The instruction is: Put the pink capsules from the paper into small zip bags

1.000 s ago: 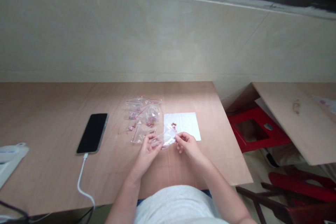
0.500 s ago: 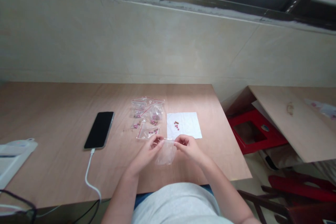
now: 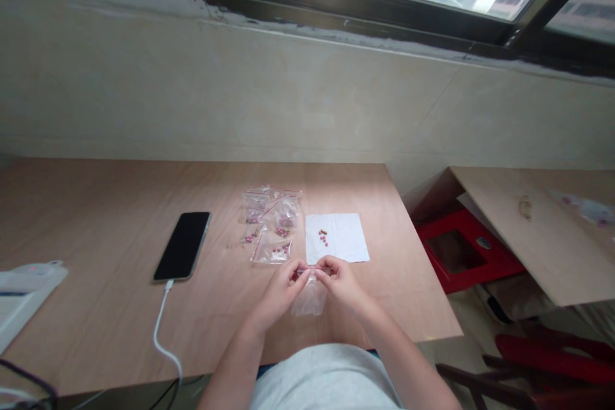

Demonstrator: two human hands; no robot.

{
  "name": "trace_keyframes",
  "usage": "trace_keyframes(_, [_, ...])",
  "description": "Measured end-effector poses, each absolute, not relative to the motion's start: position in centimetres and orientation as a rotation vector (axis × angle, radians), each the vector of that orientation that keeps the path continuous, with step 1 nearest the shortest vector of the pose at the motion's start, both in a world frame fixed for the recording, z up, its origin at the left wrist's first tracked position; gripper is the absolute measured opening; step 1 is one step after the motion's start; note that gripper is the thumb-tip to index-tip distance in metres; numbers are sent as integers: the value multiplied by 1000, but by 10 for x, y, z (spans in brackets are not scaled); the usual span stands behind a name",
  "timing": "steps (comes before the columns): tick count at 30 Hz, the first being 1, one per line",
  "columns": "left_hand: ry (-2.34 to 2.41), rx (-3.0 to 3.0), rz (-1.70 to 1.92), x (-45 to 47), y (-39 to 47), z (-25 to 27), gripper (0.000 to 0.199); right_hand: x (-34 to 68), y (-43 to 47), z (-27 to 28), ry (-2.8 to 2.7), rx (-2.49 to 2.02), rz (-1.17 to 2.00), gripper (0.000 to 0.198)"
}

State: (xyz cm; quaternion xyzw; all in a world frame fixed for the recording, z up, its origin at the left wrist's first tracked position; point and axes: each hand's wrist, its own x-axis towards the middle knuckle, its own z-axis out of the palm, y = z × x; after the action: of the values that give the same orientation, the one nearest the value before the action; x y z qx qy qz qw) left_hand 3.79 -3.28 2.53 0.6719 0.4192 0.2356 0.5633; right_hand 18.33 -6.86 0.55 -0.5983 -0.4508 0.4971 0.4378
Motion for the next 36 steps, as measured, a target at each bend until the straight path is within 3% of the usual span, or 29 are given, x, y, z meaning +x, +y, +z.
trace_keyframes(9, [939,1560,529,32,-30,31,21,178,-68,10,-1229,-1456,1247,16])
trace_keyframes(36, [1051,1366,598,22,-30,13,22,203,-71,-7,-885,-1418,1384,22])
